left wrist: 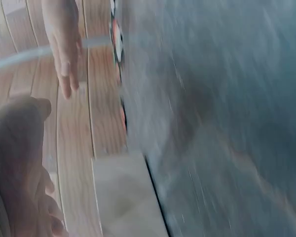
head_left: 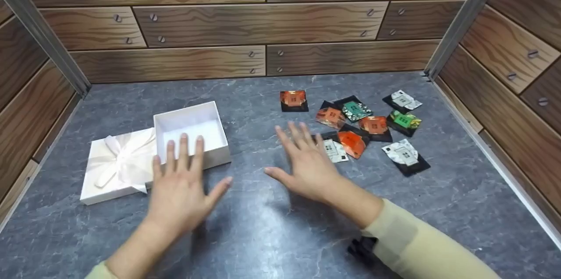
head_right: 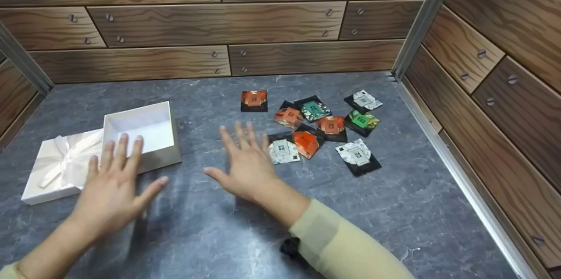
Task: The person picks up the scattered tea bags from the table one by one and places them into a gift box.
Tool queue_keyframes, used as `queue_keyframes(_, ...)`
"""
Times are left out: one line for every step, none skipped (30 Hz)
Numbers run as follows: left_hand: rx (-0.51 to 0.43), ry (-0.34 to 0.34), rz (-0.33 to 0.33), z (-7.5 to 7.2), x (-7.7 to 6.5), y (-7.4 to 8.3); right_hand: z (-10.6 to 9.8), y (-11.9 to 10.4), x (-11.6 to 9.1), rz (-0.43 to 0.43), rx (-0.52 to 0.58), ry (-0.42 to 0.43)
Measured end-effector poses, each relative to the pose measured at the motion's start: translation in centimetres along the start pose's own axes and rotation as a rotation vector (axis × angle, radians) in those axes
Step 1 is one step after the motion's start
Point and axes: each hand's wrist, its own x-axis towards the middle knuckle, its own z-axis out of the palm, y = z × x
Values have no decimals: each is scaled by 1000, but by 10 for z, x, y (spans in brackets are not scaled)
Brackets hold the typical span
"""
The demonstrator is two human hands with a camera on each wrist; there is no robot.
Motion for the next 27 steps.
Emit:
queue_keyframes(-11,2,-9,0,1,-6,0,-5,5,-17,5,-1)
queue_keyframes(-18,2,-19,-1,2,-12,1,-10,10,-35,9,-2)
queue_keyframes(-22,1,-30,-1,2,-18,2,-14,15,-52,14,-6)
queue_keyframes(-24,1,-40,0,2,-23,3,-19,19,-71,22,-8)
queue_keyframes(-24,3,-50,0,2,-28,4,-23,24,-91,29,-10)
queue_keyframes(-21,2,-58,0,2,-32,6,-27,28,-110,33,-13)
queue_keyframes(-15,1,-67,1,2,-35,7,-31,32,-128,38,-16)
queue_keyframes(-10,2,-75,1,2,-38,9,-35,35,-145,44,-19)
queue_keyframes(-6,1,-80,2,2,-41,11,-38,38,-160,48,-23)
queue_keyframes(-2,1,-85,3,2,-43,14,-41,41,-174,50,-26)
queue_keyframes(1,1,-89,4,2,-45,16,-44,43,-187,57,-28)
queue_keyframes(5,2,-91,5,1,-46,18,-46,45,-198,61,-32)
queue_keyframes(11,3,-92,6,1,-47,20,-49,47,-209,66,-34)
queue_keyframes(16,5,-91,7,1,-48,23,-51,49,-219,71,-38)
queue_keyframes(19,2,-93,8,1,-49,25,-53,51,-227,75,-43)
queue_keyframes(23,-1,-94,9,0,-50,27,-56,52,-235,77,-49)
queue_keyframes(25,-6,-96,10,0,-51,29,-58,54,-240,79,-56)
queue_keyframes(26,-12,-97,10,0,-51,31,-60,55,-248,76,-62)
queue_keyframes(24,-19,-99,11,0,-52,33,-62,56,-255,75,-68)
queue_keyframes(20,-23,-99,11,0,-52,34,-64,57,-263,74,-74)
queue_keyframes(17,-26,-99,11,1,-52,35,-65,58,-268,74,-82)
queue_keyframes(13,-26,-96,11,1,-53,35,-66,58,-274,73,-89)
queue_keyframes(10,-22,-92,10,1,-53,36,-67,59,-277,75,-95)
queue_keyframes(7,-16,-87,10,2,-53,36,-68,59,-284,73,-96)
queue_keyframes(4,-8,-82,10,3,-53,36,-68,59,-287,71,-98)
queue_keyframes(0,-2,-78,10,4,-54,36,-68,60,-288,68,-99)
queue_keyframes(-4,1,-75,10,4,-54,36,-68,60,-290,63,-99)
